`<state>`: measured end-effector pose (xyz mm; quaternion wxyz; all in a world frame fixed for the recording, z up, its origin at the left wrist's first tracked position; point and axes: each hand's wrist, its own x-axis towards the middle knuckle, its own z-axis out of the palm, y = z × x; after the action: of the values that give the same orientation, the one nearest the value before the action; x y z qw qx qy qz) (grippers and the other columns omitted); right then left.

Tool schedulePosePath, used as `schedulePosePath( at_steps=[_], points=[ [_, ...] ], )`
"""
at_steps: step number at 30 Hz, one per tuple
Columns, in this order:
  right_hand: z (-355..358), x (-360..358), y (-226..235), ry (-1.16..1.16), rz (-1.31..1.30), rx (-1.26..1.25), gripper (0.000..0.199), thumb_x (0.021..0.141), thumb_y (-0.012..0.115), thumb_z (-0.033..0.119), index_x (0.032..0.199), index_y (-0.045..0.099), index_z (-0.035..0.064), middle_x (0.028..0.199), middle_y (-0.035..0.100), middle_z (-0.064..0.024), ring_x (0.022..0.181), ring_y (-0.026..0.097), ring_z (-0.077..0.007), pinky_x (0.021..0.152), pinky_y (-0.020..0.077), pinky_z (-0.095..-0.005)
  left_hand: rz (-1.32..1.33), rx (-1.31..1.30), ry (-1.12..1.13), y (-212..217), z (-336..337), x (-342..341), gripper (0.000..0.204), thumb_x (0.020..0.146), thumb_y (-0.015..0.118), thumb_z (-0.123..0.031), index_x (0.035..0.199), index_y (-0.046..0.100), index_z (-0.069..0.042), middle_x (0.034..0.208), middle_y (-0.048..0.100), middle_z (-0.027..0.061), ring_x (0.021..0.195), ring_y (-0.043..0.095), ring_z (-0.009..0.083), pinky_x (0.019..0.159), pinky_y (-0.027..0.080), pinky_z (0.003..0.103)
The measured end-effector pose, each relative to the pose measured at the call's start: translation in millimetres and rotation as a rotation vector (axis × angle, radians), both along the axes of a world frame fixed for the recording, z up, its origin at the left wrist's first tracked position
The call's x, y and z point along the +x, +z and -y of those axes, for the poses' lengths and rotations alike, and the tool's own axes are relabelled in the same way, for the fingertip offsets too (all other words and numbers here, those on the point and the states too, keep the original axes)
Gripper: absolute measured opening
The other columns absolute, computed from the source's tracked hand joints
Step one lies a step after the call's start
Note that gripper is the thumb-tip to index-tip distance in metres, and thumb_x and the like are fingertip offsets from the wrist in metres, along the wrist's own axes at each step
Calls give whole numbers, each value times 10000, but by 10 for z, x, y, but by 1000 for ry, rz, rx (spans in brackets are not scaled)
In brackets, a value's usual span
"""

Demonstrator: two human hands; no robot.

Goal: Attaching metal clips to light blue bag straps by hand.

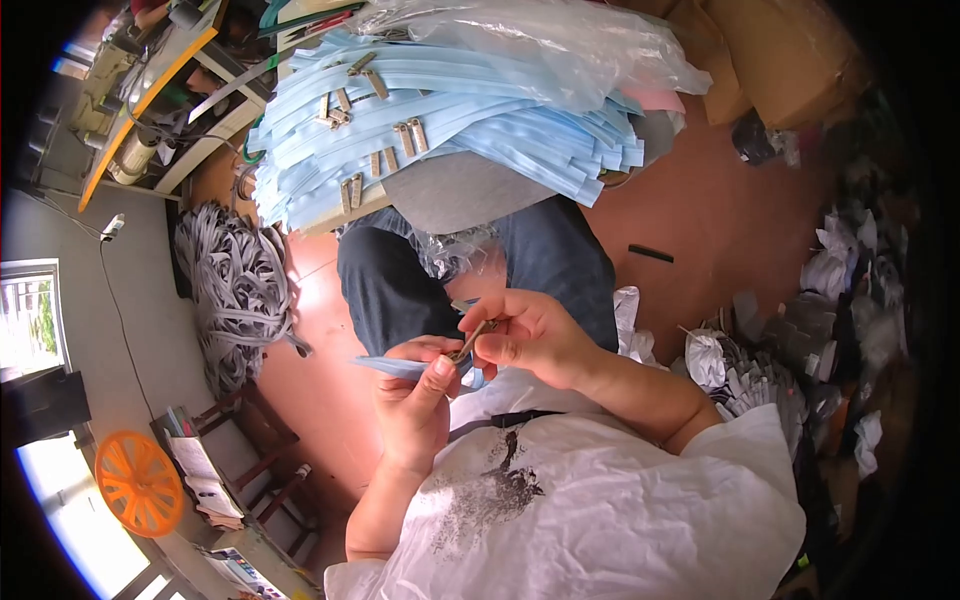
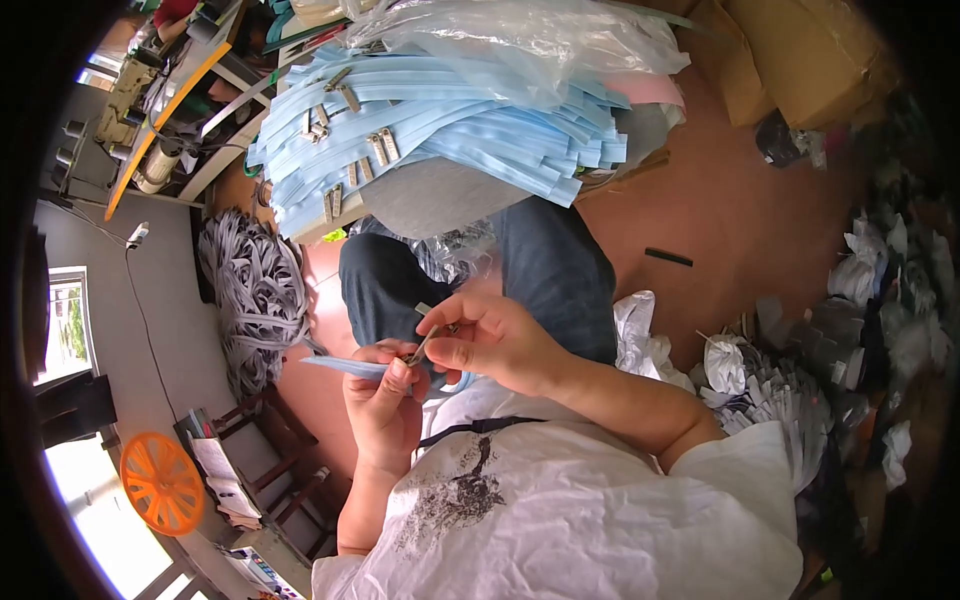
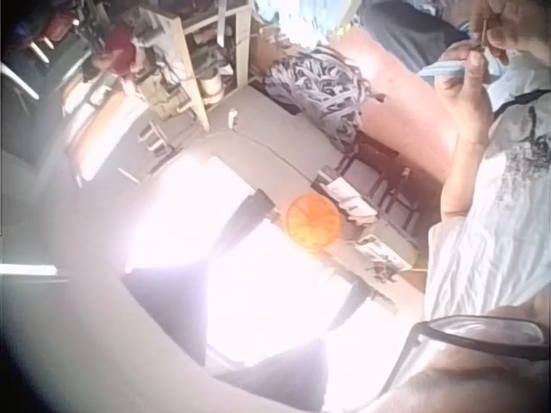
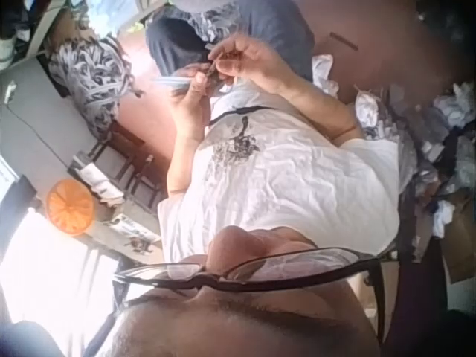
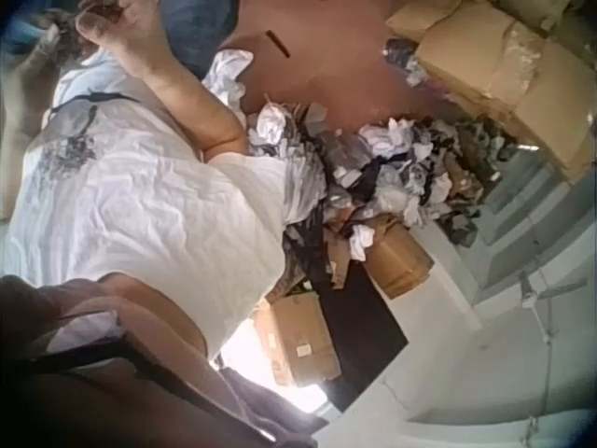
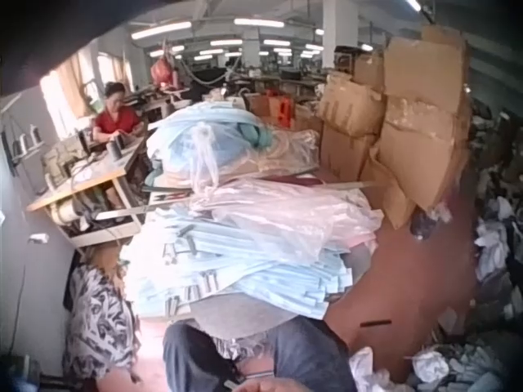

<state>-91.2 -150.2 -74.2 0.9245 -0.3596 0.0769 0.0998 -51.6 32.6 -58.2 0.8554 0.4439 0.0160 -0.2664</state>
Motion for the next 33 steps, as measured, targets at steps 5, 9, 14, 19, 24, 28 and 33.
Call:
schedulePosePath(
  at_steps=[5,9,14,19,24,28,33],
  points=[
    [-42,48,41,46,17,-214,239,948,687,138,1138,660,-3,982,685,-56,800,651,-112,638,539,-260,116,19,-31,-49,45,63,151,905,694,-9,1049,651,-26,1085,674,139,815,601,148,695,478,257],
    [-31,113,52,21,-19,-199,218,953,680,144,1110,680,-8,962,701,-51,775,654,-102,589,519,-243,178,265,64,3,148,81,150,880,697,34,1021,678,-15,1063,681,130,854,613,160,766,491,276],
    [-13,155,60,83,-91,-178,220,971,658,166,1121,688,7,949,718,-51,745,657,-100,555,494,-229,679,620,38,-89,41,192,220,796,722,80,1001,699,2,952,708,101,814,607,178,768,490,303],
    [-48,152,-65,82,-155,-113,198,974,654,171,1091,670,13,904,704,-44,708,639,-97,545,484,-235,811,680,-39,-56,-6,200,323,862,710,48,1171,639,-8,1004,690,77,785,589,128,706,472,238],
    [39,208,-106,23,-103,-80,222,975,655,195,1101,633,13,882,669,-26,706,616,-89,579,488,-241,374,245,-71,-20,-25,236,572,918,714,-177,1407,456,-32,1144,628,96,791,553,117,656,467,236],
    [110,243,-58,-5,-75,-94,170,974,643,136,1077,635,2,862,654,-51,658,606,-123,564,479,-252,207,144,-61,-42,-118,216,469,1023,549,-310,1374,433,-21,1106,586,126,762,563,146,581,469,264],
    [188,283,32,-29,-45,-160,232,948,686,162,1119,681,4,872,677,-31,698,614,-80,579,496,-222,260,376,-35,17,-104,228,253,1043,526,-199,1121,613,25,839,637,73,679,576,134,612,480,262]
  ],
)
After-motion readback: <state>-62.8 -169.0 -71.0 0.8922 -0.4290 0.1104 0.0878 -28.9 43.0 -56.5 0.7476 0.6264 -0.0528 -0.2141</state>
